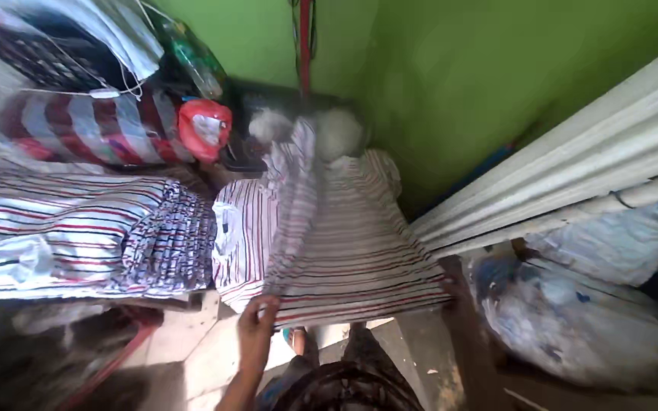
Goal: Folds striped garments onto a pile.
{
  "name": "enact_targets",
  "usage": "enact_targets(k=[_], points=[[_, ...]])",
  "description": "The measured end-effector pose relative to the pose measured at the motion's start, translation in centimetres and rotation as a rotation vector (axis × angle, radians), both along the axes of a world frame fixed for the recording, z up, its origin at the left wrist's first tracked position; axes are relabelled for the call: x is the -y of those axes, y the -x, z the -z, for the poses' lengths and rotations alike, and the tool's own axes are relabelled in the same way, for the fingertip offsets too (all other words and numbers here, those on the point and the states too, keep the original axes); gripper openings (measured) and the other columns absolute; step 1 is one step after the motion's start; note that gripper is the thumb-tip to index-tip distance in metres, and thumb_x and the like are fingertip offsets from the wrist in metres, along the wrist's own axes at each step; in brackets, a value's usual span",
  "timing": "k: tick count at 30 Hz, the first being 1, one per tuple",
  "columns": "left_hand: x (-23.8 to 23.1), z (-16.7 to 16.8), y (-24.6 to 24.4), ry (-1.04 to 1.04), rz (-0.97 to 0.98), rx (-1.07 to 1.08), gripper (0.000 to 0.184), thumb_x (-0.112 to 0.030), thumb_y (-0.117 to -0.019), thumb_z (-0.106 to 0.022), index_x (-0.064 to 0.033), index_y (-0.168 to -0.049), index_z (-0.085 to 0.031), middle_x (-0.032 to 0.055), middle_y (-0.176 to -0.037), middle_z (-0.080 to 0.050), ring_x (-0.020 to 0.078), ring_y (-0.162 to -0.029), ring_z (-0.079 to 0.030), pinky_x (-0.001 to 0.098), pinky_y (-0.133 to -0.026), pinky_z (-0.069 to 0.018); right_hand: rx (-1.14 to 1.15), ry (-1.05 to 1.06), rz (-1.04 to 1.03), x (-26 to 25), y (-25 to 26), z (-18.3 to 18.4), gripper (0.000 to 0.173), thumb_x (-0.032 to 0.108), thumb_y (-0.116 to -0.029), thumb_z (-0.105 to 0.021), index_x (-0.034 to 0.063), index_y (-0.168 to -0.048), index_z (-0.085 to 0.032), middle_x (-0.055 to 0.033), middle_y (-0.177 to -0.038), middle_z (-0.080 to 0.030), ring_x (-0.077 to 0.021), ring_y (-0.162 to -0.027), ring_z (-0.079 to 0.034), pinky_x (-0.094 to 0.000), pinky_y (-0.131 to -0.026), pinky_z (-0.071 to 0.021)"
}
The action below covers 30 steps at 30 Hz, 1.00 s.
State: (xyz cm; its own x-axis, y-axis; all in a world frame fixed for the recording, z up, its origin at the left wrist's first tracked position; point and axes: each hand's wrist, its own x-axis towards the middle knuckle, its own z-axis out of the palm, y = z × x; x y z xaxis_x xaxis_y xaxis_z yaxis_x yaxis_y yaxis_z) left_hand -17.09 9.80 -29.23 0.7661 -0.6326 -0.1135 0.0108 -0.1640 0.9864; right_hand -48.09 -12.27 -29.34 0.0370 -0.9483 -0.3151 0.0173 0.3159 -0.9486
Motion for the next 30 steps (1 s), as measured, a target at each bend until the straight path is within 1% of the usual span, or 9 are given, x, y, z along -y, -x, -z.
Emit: enact_targets(k=[3, 7, 9, 11, 13, 17, 20, 25, 30], points=[[-1.4, 7.4, 0.8, -0.227, 0.045, -0.124, 0.022, -0.012, -0.0977, -0.062, 0.0067, -0.110, -0.066, 0.0115, -0.097, -0.068, 0.0102, -0.068, -0.062, 0.0295, -0.060, -0.0543, -0.187, -0.184, -0.032, -3.1, 0.2, 7.2, 0.029, -0.003, -0.0971, -0.049, -0.0071, -0.126, -0.053, -0.0088, -0.099, -0.061, -0.0079, -0.077, -0.061, -0.0253, -0.068, -0.0539], [-2.5, 7.2, 0.9, -0.156, 0.110, -0.102, 0.016, -0.013, -0.0935, -0.065, 0.0015, -0.101, -0.067, 0.0017, -0.090, -0.069, 0.0016, -0.063, -0.060, 0.0200, -0.055, -0.0525, -0.177, -0.194, 0.016, -3.9, 1.7, 8.8, 0.026, -0.003, -0.0954, -0.051, -0.0039, -0.121, -0.053, -0.0047, -0.092, -0.061, -0.0051, -0.073, -0.061, -0.0228, -0.066, -0.0539], [-3.0, 7.0, 0.8, -0.134, 0.146, -0.139, 0.014, -0.012, -0.0942, -0.064, 0.0003, -0.102, -0.066, 0.0009, -0.089, -0.069, 0.0019, -0.063, -0.062, 0.0198, -0.055, -0.0539, -0.287, -0.200, -0.034, -3.6, 2.4, 10.0, 0.028, -0.002, -0.0959, -0.055, -0.0054, -0.123, -0.054, -0.0093, -0.097, -0.062, -0.0094, -0.078, -0.062, -0.0261, -0.070, -0.0541], [-3.1, 7.1, 1.0, -0.124, 0.194, -0.187, 0.015, -0.011, -0.0949, -0.063, 0.0009, -0.105, -0.065, 0.0013, -0.091, -0.068, 0.0032, -0.064, -0.063, 0.0208, -0.057, -0.0558, -0.619, -0.187, -0.201, -3.8, 1.7, 10.4, 0.037, 0.001, -0.0995, -0.058, -0.0109, -0.134, -0.052, -0.0255, -0.122, -0.061, -0.0262, -0.105, -0.061, -0.0385, -0.091, -0.0512], [-2.8, 7.0, 1.3, -0.138, 0.245, -0.203, 0.018, -0.011, -0.0961, -0.064, 0.0021, -0.109, -0.065, 0.0041, -0.095, -0.069, 0.0051, -0.066, -0.065, 0.0226, -0.059, -0.0569, -0.977, -0.053, -0.500, -4.7, -1.3, 9.2, 0.047, 0.007, -0.0987, -0.060, -0.0133, -0.140, -0.051, -0.0358, -0.143, -0.051, -0.0462, -0.137, -0.049, -0.0555, -0.117, -0.0360], [-1.4, 6.3, 1.9, -0.209, 0.274, -0.174, 0.026, -0.014, -0.0961, -0.066, 0.0018, -0.117, -0.063, 0.0073, -0.097, -0.069, 0.0069, -0.065, -0.063, 0.0251, -0.059, -0.0552, -0.827, 0.498, -0.882, -11.1, -11.1, 5.8, 0.067, 0.024, -0.0810, -0.081, -0.0064, -0.136, -0.060, -0.0299, -0.138, -0.058, -0.0472, -0.133, -0.052, -0.0606, -0.113, -0.0387], [-0.6, 5.4, 2.0, -0.232, 0.246, -0.191, 0.053, -0.016, -0.0926, -0.069, 0.0031, -0.138, -0.048, 0.0126, -0.098, -0.070, 0.0138, -0.074, -0.068, 0.0326, -0.066, -0.0572, -0.801, 0.687, -0.992, -15.1, -16.9, 3.7, 0.061, 0.025, -0.0816, -0.082, -0.0036, -0.132, -0.064, -0.0270, -0.133, -0.063, -0.0446, -0.125, -0.060, -0.0568, -0.105, -0.0476], [-0.1, 2.9, 1.2, -0.348, 0.308, -0.237, 0.070, -0.016, -0.0954, -0.067, 0.0014, -0.152, -0.031, 0.0157, -0.093, -0.066, 0.0171, -0.068, -0.066, 0.0356, -0.064, -0.0576, -0.773, 0.790, -0.878, -15.5, -19.1, 5.3, 0.050, 0.007, -0.0758, -0.081, -0.0086, -0.121, -0.067, -0.0296, -0.119, -0.068, -0.0466, -0.113, -0.066, -0.0572, -0.097, -0.0530], [0.5, 0.6, -3.4, -0.535, 0.740, -0.232, 0.075, -0.023, -0.0971, -0.068, -0.0066, -0.158, -0.027, 0.0176, -0.102, -0.067, 0.0209, -0.075, -0.070, 0.0386, -0.071, -0.0606, -0.670, 0.780, -0.887, -15.4, -19.1, 4.7, 0.033, 0.002, -0.0886, -0.068, -0.0114, -0.118, -0.068, -0.0263, -0.114, -0.072, -0.0404, -0.106, -0.072, -0.0502, -0.094, -0.0576]])
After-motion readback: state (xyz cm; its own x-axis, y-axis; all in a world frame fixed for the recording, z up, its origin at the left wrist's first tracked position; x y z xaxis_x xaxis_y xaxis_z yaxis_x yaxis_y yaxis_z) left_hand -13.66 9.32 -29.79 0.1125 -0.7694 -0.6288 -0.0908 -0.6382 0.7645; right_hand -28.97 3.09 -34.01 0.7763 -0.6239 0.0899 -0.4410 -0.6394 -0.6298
